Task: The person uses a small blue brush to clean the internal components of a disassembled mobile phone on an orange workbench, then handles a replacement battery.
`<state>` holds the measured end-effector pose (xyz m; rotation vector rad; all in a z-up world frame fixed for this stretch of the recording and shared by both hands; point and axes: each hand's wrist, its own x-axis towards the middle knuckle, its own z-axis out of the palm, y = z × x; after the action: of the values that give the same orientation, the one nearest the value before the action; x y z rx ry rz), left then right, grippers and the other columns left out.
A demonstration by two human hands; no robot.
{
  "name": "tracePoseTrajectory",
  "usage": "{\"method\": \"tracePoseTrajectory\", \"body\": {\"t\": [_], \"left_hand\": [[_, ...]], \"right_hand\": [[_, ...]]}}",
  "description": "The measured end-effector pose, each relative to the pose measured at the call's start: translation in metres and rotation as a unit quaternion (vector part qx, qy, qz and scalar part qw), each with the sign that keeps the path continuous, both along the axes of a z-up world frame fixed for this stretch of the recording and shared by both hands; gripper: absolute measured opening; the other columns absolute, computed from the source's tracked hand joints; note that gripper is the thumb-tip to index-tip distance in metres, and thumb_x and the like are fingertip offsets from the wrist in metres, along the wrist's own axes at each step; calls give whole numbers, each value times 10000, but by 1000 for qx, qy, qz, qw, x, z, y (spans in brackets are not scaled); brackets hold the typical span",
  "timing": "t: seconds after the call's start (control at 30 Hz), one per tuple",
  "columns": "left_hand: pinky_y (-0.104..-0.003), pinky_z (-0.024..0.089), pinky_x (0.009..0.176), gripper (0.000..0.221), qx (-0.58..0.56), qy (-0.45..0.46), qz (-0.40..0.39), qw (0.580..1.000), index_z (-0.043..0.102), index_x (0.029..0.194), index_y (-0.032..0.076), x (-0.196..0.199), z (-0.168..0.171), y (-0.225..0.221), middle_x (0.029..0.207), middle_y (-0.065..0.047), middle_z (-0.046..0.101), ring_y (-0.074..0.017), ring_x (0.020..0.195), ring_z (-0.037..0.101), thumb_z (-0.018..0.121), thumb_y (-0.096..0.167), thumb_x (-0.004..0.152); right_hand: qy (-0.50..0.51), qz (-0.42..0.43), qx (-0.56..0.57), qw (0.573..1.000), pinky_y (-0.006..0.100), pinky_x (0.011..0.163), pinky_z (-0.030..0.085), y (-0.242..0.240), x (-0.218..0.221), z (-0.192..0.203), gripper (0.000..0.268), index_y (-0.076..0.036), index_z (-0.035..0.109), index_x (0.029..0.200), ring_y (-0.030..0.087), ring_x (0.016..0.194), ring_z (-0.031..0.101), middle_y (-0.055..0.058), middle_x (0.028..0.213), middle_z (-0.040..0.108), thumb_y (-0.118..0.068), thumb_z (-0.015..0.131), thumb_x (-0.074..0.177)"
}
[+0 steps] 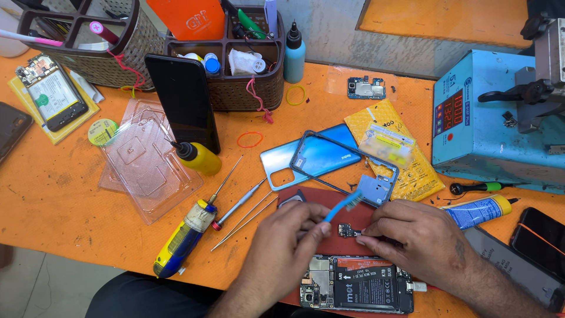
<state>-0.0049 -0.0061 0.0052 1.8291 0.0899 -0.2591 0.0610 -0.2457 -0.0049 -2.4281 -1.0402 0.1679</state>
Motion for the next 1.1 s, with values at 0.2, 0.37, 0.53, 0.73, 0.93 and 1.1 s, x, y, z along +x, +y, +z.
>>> {"method": "tracePoseTrajectory", "body": {"t": [0.2,0.37,0.53,0.73,0.93,1.1], "left_hand": [[-280,650,782,177,11,2,21,1000,678,1092,13,1,-4,0,1019,-82,690,-159,895,771,660,99,939],[-356,588,749,162,114,-172,21,978,732,1055,48,-11,0,15,979,-101,724,-259,909,736,722,78,895],[-347,583,780,281,184,-225,-48,956,772,1103,116,-22,-4,21,987,-44,738,-228,940,731,723,55,833],[-405,535,890,365,281,-288,-76,912,766,1116,135,-22,-20,11,1070,-41,709,-274,1081,649,702,72,762],[-416,522,916,438,274,-296,-96,910,763,1182,126,-26,-27,13,1066,-68,695,-283,1067,642,672,80,757],[-403,529,865,425,279,-356,-83,888,785,1156,132,-24,-39,14,973,-68,673,-272,987,655,705,192,742]], "right_hand": [[0,4,6,1000,356,579,579,1,0,0,208,-121,764,781,198,696,722,17,830,716,-286,859,698],[-14,18,9,1000,359,604,580,-2,1,1,217,-102,761,782,207,729,724,21,800,719,-289,849,714],[2,40,15,999,346,653,591,-7,4,1,177,-112,781,809,192,782,740,10,843,740,-270,824,744],[8,28,11,1000,340,658,595,-4,5,2,169,-120,790,813,188,793,745,3,856,753,-270,824,744],[18,10,22,1000,344,639,591,-5,3,1,170,-119,794,811,197,776,744,5,848,753,-262,836,730],[9,4,50,999,349,650,593,-6,3,1,153,-130,791,799,209,777,742,5,850,753,-243,862,723]]}}
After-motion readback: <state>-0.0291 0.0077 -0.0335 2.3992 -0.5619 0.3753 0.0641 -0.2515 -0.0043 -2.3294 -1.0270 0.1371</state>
